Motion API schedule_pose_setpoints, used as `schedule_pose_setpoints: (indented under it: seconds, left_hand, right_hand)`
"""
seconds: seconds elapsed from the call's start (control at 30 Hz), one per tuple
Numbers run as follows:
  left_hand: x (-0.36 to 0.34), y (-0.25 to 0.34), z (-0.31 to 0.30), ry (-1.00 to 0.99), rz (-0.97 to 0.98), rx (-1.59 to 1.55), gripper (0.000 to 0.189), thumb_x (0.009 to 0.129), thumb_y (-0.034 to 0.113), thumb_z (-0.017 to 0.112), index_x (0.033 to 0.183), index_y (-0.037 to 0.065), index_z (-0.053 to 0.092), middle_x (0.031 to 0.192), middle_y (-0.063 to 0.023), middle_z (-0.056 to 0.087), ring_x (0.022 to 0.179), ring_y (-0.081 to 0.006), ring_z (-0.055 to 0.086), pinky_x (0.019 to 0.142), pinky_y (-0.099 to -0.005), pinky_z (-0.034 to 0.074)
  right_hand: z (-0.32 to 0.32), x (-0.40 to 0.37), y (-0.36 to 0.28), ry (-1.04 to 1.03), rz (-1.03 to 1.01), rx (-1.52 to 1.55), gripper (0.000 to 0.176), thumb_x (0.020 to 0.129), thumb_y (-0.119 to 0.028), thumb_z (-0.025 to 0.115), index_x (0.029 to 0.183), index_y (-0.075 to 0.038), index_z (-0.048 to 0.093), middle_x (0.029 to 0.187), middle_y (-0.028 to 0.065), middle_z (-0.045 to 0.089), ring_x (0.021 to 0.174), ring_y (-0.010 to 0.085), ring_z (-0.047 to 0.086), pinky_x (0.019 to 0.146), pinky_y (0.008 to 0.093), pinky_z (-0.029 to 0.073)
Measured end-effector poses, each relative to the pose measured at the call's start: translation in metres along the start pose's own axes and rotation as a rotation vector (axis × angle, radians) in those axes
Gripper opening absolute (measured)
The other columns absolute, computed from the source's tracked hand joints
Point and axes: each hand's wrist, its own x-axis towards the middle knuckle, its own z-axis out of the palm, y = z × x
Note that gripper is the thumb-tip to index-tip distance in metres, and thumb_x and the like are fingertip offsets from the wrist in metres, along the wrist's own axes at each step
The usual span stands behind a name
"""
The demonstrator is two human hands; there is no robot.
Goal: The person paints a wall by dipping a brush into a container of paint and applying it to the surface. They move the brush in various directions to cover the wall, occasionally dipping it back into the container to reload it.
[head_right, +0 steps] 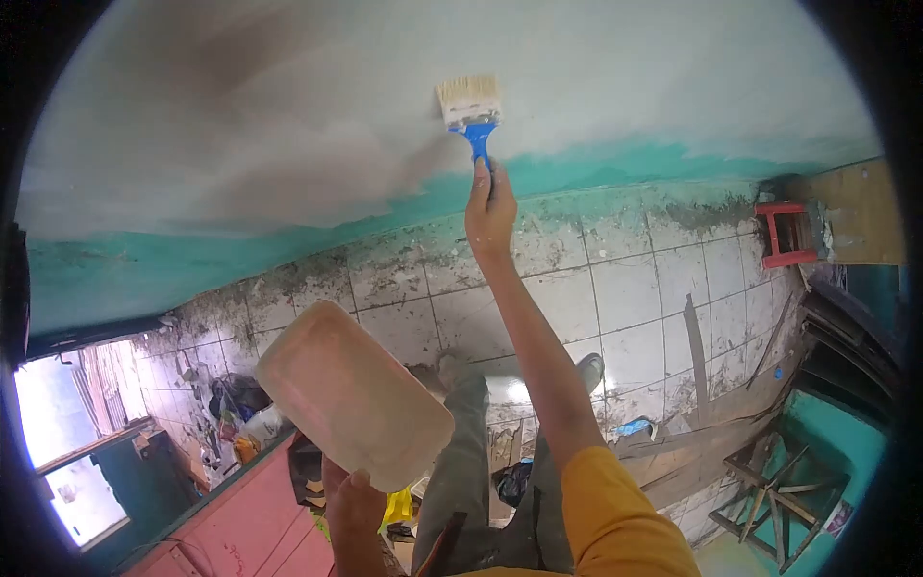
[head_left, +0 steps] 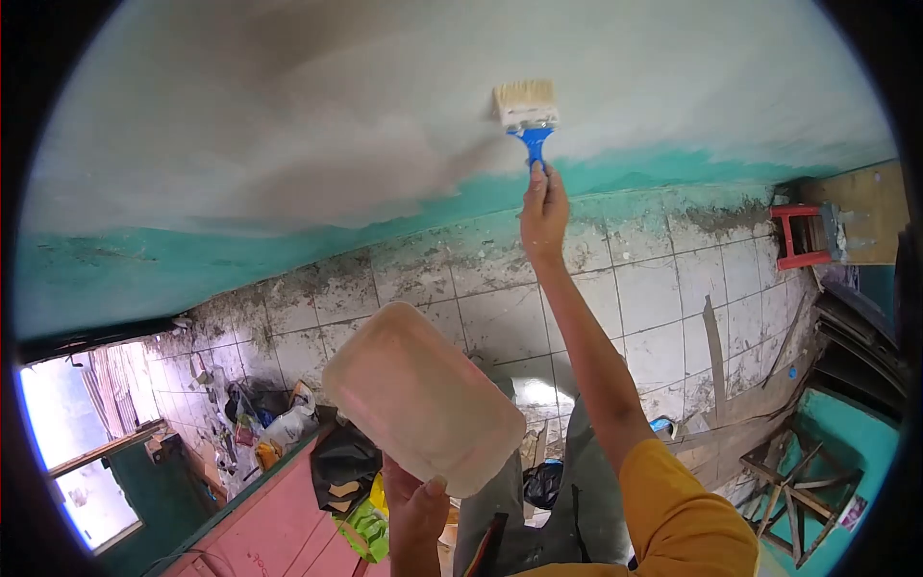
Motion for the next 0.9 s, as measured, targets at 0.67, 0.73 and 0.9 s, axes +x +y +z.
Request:
schedule_pose_setpoints:
  seconds: [0.67, 0.73, 0.9]
  left_hand:
    - [-0.003, -0.006, 0.011, -0.008, -0.028, -0.022, 0.092, 0.072, 0.01, 0.083, 0.146, 0.006, 0.029, 0.137, -0.0109, 0.046, 0.131, -0.0284, 0.047, 0.11, -0.0477, 0.04]
    - [-0.001, -0.009, 0.015, -0.027, 0.046, 0.063, 0.083, 0.076, 0.023, 0.083, 0.14, -0.002, 0.038, 0.132, -0.0129, 0.053, 0.124, -0.0286, 0.054, 0.105, -0.0459, 0.046]
    - [-0.003, -0.01, 0.017, -0.017, 0.037, 0.074, 0.084, 0.076, 0.025, 0.084, 0.14, -0.003, 0.038, 0.132, -0.0129, 0.053, 0.123, -0.0283, 0.055, 0.104, -0.0442, 0.046]
  right_hand:
    - [-0.026, 0.004, -0.041, -0.093, 0.184, -0.113, 0.041, 0.104, -0.032, 0.047, 0.11, 0.005, 0.063, 0.083, 0.0151, 0.064, 0.07, 0.0238, 0.058, 0.068, 0.0363, 0.047]
    - [-0.023, -0.002, -0.043, -0.017, 0.058, 0.087, 0.04, 0.105, -0.033, 0.049, 0.114, 0.004, 0.062, 0.071, -0.0046, 0.041, 0.063, 0.0035, 0.034, 0.054, 0.0213, 0.028]
    - [-0.005, -0.007, 0.045, -0.043, 0.137, -0.1, 0.038, 0.104, -0.032, 0.048, 0.116, 0.001, 0.061, 0.084, 0.0145, 0.062, 0.074, 0.0242, 0.058, 0.071, 0.0345, 0.047]
